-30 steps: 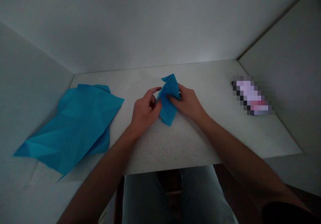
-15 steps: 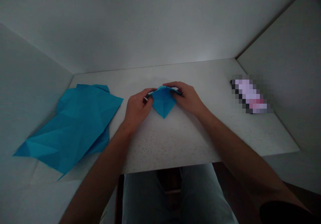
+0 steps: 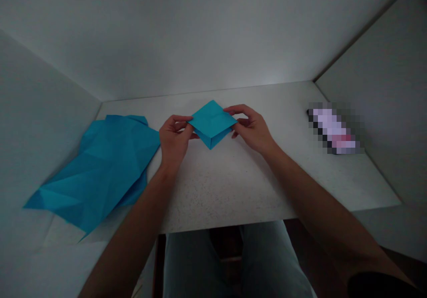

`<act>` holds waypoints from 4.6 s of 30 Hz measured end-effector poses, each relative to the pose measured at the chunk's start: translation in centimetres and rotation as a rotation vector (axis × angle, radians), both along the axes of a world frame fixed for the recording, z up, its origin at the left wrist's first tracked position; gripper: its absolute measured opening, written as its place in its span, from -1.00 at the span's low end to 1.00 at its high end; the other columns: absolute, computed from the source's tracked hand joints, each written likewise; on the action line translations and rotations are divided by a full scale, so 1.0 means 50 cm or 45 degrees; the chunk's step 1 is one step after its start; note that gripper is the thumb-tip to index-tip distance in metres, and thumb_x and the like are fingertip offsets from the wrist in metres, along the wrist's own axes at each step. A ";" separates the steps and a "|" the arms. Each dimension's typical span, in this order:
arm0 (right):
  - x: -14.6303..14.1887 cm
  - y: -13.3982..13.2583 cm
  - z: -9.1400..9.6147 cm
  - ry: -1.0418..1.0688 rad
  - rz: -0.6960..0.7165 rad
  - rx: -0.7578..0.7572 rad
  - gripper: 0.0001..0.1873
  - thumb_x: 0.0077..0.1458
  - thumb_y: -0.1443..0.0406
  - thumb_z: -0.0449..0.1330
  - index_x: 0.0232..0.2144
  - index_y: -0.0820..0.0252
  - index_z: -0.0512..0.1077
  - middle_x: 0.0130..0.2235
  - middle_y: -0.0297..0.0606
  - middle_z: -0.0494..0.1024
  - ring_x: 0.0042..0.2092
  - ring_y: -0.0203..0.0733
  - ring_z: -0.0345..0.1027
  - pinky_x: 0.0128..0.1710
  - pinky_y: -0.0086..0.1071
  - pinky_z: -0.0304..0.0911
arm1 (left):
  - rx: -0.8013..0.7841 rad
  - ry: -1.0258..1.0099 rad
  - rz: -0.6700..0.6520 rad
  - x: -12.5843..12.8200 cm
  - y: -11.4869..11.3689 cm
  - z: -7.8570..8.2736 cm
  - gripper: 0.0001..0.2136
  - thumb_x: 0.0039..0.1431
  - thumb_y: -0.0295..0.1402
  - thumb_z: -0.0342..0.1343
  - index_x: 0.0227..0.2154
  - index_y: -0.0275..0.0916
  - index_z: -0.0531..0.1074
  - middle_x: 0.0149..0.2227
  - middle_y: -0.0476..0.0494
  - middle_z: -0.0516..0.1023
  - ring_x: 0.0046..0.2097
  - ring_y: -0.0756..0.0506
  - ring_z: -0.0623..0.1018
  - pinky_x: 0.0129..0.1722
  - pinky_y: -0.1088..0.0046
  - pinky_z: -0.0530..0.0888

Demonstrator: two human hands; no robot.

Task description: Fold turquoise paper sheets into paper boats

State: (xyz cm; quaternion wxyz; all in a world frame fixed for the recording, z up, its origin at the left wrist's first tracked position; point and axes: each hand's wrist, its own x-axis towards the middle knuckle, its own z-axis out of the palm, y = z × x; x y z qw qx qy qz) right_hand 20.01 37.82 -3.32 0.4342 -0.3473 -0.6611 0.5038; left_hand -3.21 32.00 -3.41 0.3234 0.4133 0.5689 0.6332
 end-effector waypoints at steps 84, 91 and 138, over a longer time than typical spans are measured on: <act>0.516 -0.096 0.008 -1.742 -0.983 0.087 -0.01 0.25 -0.39 0.14 0.30 0.28 0.57 0.28 0.29 0.36 0.28 0.49 0.37 0.25 0.28 0.37 | -0.259 0.417 -0.341 0.005 -0.013 -0.006 -0.37 0.08 -0.16 0.44 0.23 -0.09 0.46 -0.22 -0.05 0.63 -0.33 -0.11 0.67 -0.36 0.41 0.61; 0.421 -0.068 0.025 -1.369 -0.850 0.403 -0.05 0.26 -0.36 0.21 0.34 0.21 0.52 0.23 0.22 0.40 0.16 0.34 0.47 0.20 0.25 0.46 | -0.244 0.305 -0.381 0.008 -0.013 -0.016 -0.37 0.08 -0.13 0.47 0.21 -0.10 0.45 -0.21 -0.06 0.63 -0.33 -0.10 0.65 -0.36 0.40 0.61; 0.107 0.040 -0.007 -0.929 0.335 0.679 -0.80 0.41 0.18 0.25 -0.08 0.04 0.67 0.00 -0.09 0.67 -0.02 0.07 0.61 0.01 -0.07 0.50 | -0.107 1.275 -0.651 -0.070 0.003 -0.014 -0.84 0.38 -0.30 0.26 -0.09 -0.15 0.70 -0.04 -0.17 0.69 -0.24 -0.11 0.60 -0.04 0.22 0.49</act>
